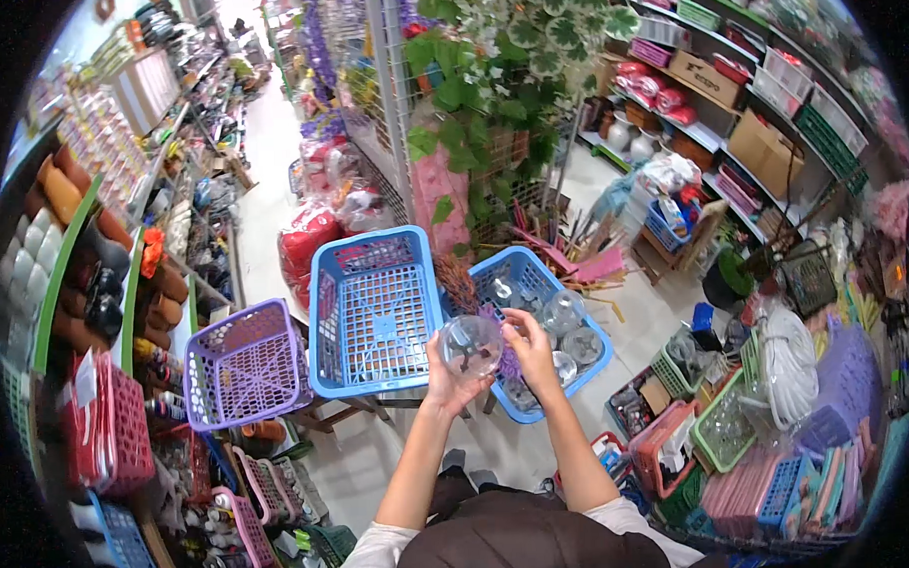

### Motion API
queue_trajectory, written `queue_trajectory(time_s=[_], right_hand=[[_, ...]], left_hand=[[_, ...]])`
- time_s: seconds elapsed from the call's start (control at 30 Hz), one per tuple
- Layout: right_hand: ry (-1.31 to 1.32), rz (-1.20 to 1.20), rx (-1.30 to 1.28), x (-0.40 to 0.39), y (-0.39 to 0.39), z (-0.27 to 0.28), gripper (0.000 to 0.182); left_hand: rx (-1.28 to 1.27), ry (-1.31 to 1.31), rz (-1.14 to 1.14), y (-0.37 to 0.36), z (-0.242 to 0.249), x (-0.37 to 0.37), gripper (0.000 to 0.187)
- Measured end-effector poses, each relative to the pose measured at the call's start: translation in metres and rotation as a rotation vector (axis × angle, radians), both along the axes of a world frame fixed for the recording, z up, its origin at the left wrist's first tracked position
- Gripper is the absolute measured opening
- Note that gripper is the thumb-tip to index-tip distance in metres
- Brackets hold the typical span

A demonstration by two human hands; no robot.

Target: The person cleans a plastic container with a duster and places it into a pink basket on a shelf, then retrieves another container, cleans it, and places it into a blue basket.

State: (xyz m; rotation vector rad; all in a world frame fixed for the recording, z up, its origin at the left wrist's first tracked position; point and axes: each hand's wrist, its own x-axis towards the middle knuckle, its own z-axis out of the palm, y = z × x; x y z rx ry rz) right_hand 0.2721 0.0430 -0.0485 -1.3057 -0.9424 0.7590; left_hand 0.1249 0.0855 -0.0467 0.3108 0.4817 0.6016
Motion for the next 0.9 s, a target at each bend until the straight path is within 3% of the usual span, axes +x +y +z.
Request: queue_trajectory(time_s=[0.07,0.17,0.33,0.5,0.67,0.73,0.77,0.9], right_hand=[[0.067,0.105,0.017,-0.025,-0.009,0.031,0.035],[-0.385,0.098,0.154,-0.048,-0.015,0.049,0.037],[-0.255,0.320,0.085,-0.087,-0.009,0.043,0.033],[-0.233,0.485,0.153,-0.148,-0.009,0.054,0.022],[-0.203,0.657,0.253,-0.224,-0.014,0.063,0.019],[-0.154,0.736,0.258,-0.259,-0.021,0.069,0.019],[-0.103,0.795,0.226,-0.275,-0.025,0.071,0.019],[-0.089,0.972,0.267,-0.347,-0.047,0.079,0.022]], left_hand=[[0.118,0.064,0.049,-0.009,0.006,-0.006,0.083],[0.175,0.123,0.130,-0.027,0.027,-0.026,0.085],[0.264,0.215,0.253,-0.050,0.032,-0.077,0.081],[0.280,0.266,0.395,-0.074,0.022,-0.141,0.095],[0.325,0.271,0.569,-0.109,0.031,-0.211,0.096],[0.366,0.226,0.650,-0.129,0.042,-0.239,0.092],[0.406,0.287,0.662,-0.140,0.045,-0.257,0.082],[0.491,0.466,0.781,-0.186,0.056,-0.319,0.072]])
